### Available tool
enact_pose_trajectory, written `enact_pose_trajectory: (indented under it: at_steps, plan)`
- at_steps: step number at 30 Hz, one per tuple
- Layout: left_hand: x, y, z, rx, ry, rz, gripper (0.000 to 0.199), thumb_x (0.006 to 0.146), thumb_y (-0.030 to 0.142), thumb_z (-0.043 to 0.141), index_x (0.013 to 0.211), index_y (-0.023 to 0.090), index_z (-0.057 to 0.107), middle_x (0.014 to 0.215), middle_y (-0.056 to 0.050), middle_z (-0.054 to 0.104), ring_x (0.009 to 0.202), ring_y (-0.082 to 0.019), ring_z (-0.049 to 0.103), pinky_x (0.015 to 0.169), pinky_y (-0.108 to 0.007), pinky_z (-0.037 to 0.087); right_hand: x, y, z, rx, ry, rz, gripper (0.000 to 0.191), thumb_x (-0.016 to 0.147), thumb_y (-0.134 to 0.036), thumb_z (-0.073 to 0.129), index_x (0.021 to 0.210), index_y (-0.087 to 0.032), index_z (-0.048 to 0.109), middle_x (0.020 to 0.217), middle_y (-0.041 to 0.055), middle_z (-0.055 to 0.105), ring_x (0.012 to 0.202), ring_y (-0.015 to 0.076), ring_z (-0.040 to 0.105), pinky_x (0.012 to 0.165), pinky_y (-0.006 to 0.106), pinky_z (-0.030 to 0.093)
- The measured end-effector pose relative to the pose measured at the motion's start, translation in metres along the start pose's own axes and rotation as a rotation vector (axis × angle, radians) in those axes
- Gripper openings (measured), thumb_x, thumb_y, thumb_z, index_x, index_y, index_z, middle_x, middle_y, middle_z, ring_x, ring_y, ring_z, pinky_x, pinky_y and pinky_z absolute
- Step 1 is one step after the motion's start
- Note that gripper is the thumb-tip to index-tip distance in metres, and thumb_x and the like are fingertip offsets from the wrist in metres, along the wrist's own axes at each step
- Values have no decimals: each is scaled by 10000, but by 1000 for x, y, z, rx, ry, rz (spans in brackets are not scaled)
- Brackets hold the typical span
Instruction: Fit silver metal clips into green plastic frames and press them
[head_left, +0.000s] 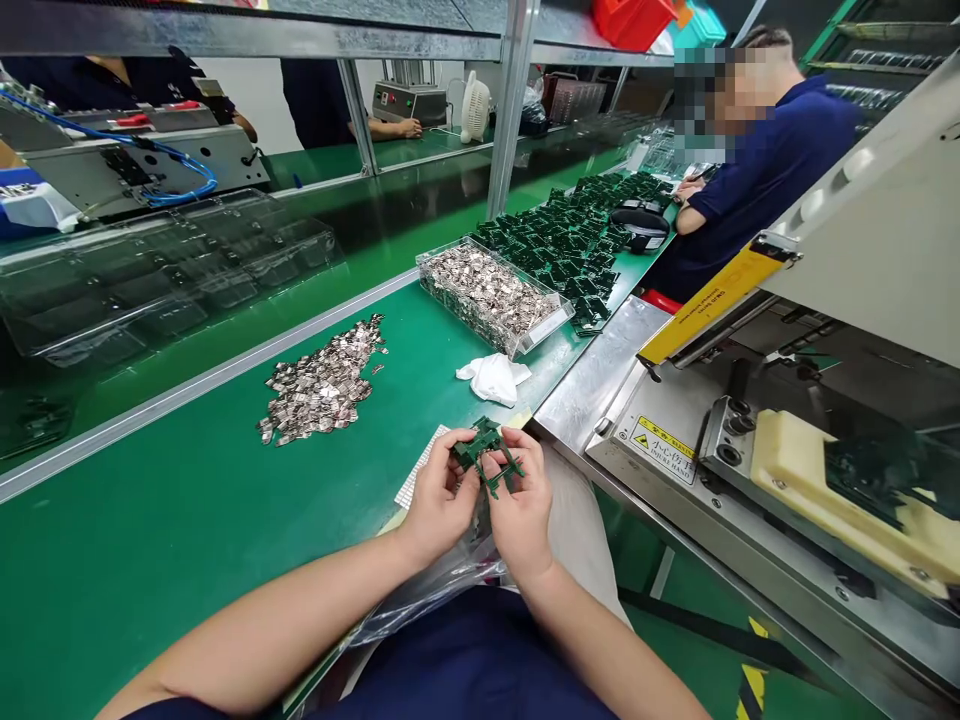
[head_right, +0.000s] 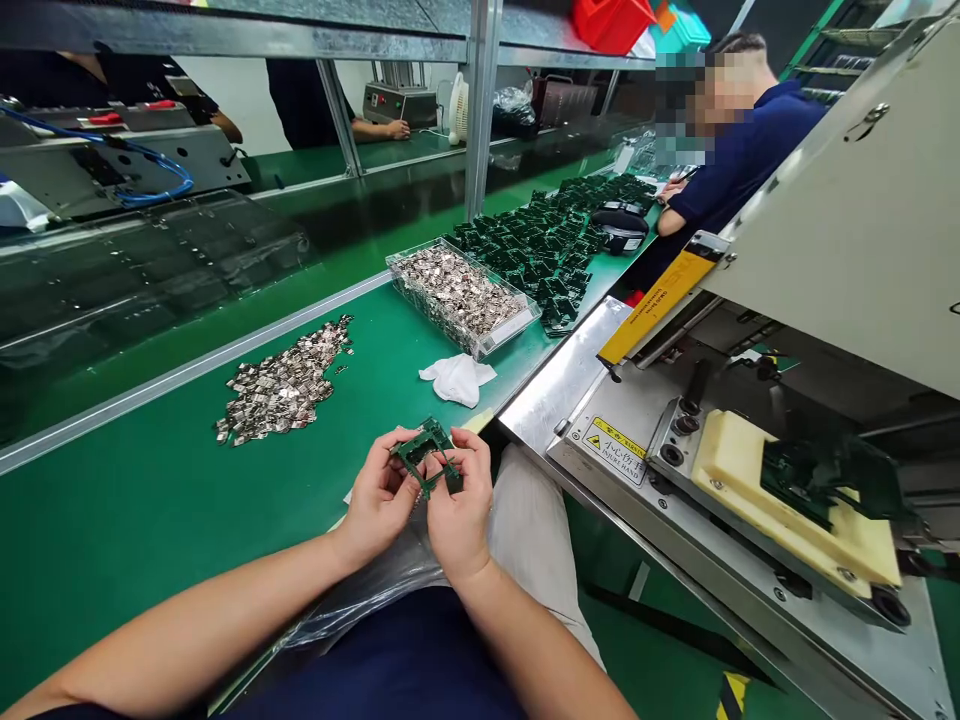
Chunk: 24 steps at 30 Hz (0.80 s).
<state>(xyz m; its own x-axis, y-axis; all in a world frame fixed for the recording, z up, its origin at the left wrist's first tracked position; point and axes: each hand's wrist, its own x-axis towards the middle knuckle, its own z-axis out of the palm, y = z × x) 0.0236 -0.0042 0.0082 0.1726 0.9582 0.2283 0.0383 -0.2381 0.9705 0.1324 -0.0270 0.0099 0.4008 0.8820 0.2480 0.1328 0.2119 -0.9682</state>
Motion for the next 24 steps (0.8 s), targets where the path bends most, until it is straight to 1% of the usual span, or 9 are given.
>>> enact_pose_trajectory:
  at_steps: [5, 8, 10, 13, 16, 18, 20, 22, 24]
  plan:
    - [0, -2, -1, -5, -54, -2, 296, 900, 275, 559, 1186, 231, 500, 969, -49, 567, 671, -126, 504, 561, -232, 430, 3, 1, -2, 248, -14, 150, 210, 827, -349, 716, 817, -203, 566, 1226, 99, 555, 1117, 263, 548, 917, 378, 481]
    - [2, 1, -1, -4, -67, -8, 305, 898, 280, 558, 1191, 221, 500, 956, -53, 570, 703, -139, 524, 604, -247, 462, 6, 0, -18, 327, -51, 187, 232, 832, -340, 706, 982, -216, 580, 1193, 100, 596, 1080, 253, 573, 910, 387, 495]
    - [3, 6, 1, -6, -111, -22, 315, 897, 283, 554, 1199, 216, 496, 969, -64, 589, 748, -158, 563, 650, -270, 493, 8, -6, -40, 267, -131, 117, 333, 866, -326, 669, 1171, -229, 578, 1232, 106, 585, 1103, 258, 562, 894, 384, 502]
    - [6, 22, 12, 40, -330, -3, 317, 884, 252, 560, 1197, 218, 525, 902, -62, 628, 722, -174, 596, 630, -276, 504, 7, -22, -89, 68, -313, -86, 627, 838, -328, 734, 1400, -288, 458, 1375, 95, 499, 1222, 296, 485, 941, 411, 472]
    - [18, 48, 35, 81, -693, 71, 395, 856, 205, 589, 1248, 236, 550, 755, -37, 646, 593, -167, 587, 516, -253, 468, -3, -44, -149, -107, -379, -201, 700, 774, -398, 819, 1388, -306, 496, 1341, 84, 534, 1226, 325, 479, 1015, 453, 422]
    - [33, 69, 62, 41, -926, 107, 551, 836, 207, 629, 1364, 266, 481, 830, -60, 694, 651, -196, 646, 498, -255, 484, -17, -55, -189, -157, -285, -205, 649, 759, -460, 823, 1329, -289, 564, 1270, 97, 583, 1178, 338, 518, 1010, 469, 429]
    - [50, 91, 100, -27, -1028, 179, 689, 794, 238, 697, 1424, 284, 421, 1076, -113, 703, 901, -262, 693, 620, -302, 561, -32, -60, -229, -150, -68, -185, 645, 748, -491, 822, 1302, -261, 589, 1244, 122, 598, 1155, 350, 543, 994, 482, 445]
    - [67, 109, 149, -64, -967, 312, 734, 734, 282, 763, 1401, 263, 458, 1302, -146, 610, 1159, -320, 609, 866, -406, 559, -45, -60, -266, -98, 281, -208, 651, 738, -494, 826, 1289, -234, 595, 1263, 138, 585, 1163, 349, 545, 990, 486, 452]
    - [81, 121, 203, -18, -877, 427, 754, 689, 337, 796, 1368, 210, 493, 1390, -173, 537, 1277, -358, 513, 1048, -512, 438, -49, -58, -298, -38, 637, -277, 645, 721, -476, 836, 1266, -223, 602, 1291, 128, 565, 1184, 328, 535, 1021, 489, 428]
